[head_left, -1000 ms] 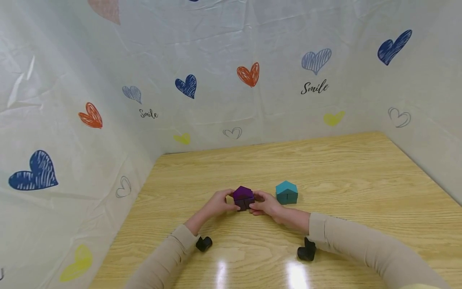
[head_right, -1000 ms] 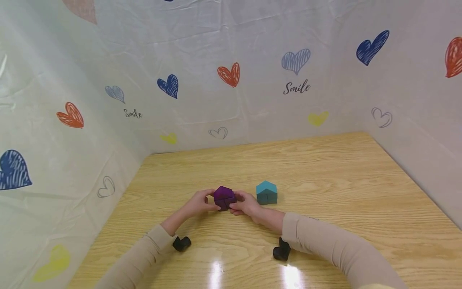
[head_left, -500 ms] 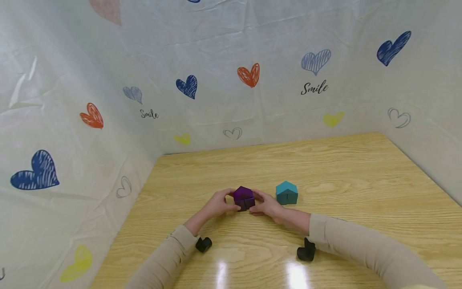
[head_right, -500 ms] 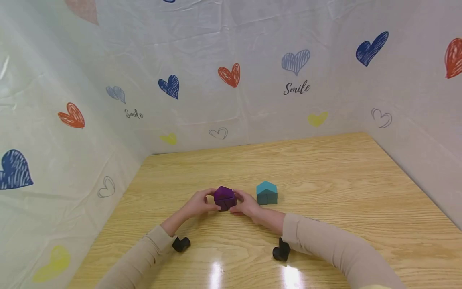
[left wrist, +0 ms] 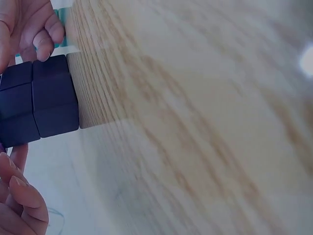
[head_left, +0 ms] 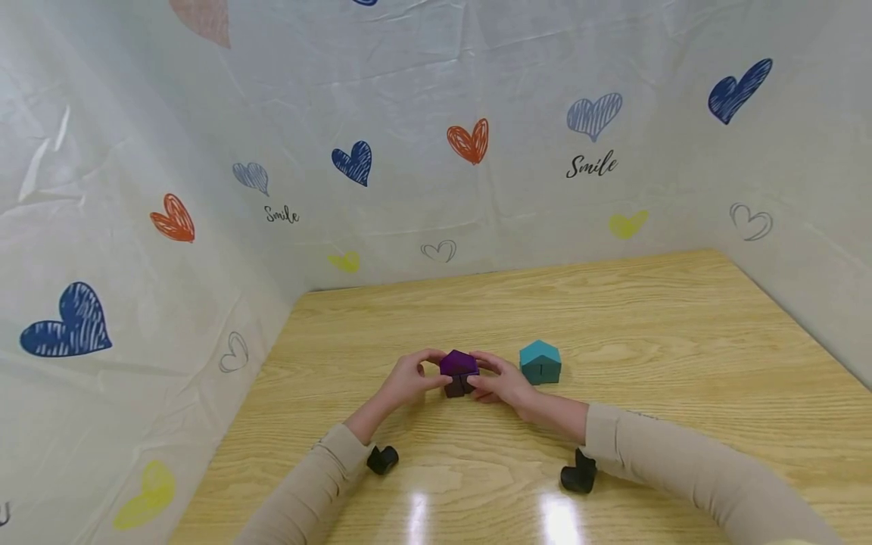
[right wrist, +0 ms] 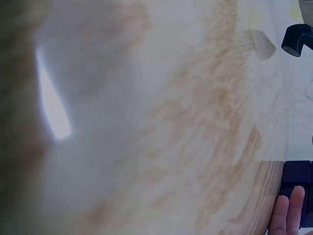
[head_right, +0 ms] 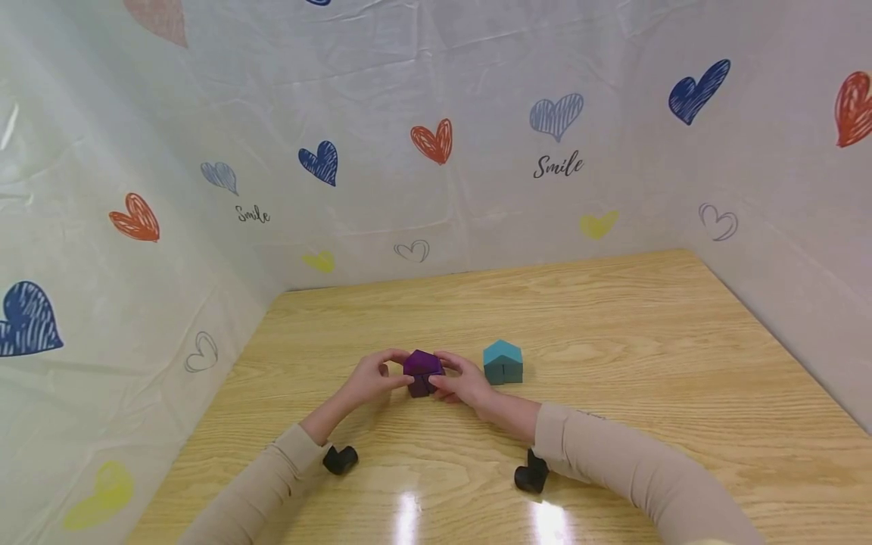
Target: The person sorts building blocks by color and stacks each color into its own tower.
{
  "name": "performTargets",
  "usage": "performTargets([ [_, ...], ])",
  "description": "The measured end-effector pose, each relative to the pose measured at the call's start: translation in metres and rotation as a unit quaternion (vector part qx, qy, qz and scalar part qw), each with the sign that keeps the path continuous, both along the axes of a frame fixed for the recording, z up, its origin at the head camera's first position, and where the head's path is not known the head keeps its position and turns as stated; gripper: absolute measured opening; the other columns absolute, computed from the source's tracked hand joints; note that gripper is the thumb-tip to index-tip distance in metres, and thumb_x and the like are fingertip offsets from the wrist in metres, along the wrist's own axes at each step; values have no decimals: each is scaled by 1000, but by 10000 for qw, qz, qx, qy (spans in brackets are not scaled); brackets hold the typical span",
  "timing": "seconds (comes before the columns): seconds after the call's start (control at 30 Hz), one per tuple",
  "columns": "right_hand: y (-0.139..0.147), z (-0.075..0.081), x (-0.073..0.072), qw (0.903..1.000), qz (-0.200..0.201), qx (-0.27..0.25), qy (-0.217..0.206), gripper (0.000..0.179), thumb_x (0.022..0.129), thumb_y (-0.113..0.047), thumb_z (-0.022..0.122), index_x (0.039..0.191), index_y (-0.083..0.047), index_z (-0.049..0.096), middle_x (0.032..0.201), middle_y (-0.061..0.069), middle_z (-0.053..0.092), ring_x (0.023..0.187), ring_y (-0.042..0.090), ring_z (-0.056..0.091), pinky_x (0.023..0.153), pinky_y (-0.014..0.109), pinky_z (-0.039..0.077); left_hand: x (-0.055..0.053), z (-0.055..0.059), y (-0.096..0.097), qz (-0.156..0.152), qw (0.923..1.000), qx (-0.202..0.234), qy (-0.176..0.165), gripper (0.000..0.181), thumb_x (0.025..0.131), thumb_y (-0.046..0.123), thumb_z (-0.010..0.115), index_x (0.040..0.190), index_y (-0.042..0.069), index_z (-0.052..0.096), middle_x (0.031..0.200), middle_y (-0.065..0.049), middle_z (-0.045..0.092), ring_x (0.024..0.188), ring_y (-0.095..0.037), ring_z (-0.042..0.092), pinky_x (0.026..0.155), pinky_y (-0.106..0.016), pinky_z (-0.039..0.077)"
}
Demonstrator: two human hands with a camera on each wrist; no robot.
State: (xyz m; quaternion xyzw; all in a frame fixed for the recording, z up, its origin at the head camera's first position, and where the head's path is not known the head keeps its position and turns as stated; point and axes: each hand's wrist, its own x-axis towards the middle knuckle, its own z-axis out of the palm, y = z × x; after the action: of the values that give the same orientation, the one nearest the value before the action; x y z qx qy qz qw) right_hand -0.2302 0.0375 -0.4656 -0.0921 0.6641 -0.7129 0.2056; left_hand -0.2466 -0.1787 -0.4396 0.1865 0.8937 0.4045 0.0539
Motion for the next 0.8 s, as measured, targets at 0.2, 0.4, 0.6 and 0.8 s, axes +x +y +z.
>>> performTargets([
  [0.2,-1,1,1,9999,-118,76,59,57,90,-19,58,141,-5,33,139,24,36,80,24,66,74,34,53,0,0,-1,-78,9999,-48,92,38,79,26,73,112,10,62,104,-7,64,51,-9,37,49,-21,33],
  [0.4,-1,0,1,9997,-190,103,134,55,90,-19,58,138,-4,36,137,24,39,78,24,66,72,34,53,1,1,-1,-147,9996,-145,217,37,79,24,73,112,10,62,103,-6,64,53,-9,40,50,-21,36],
  [0.6,-3,-1,0,9996,-216,118,112,55,90,-18,59,139,-5,36,138,24,38,74,20,65,66,30,53,1,1,-3,-164,9988,-313,329,40,79,25,72,114,8,61,105,-7,64,53,-9,40,50,-22,37],
  [0.8,-5,11,3,9992,-290,154,208,69,87,-20,63,144,-10,26,146,16,30,65,17,61,59,28,51,1,12,-9,-59,9995,-238,215,57,81,30,69,131,9,49,113,-7,61,49,-7,36,48,-20,34],
])
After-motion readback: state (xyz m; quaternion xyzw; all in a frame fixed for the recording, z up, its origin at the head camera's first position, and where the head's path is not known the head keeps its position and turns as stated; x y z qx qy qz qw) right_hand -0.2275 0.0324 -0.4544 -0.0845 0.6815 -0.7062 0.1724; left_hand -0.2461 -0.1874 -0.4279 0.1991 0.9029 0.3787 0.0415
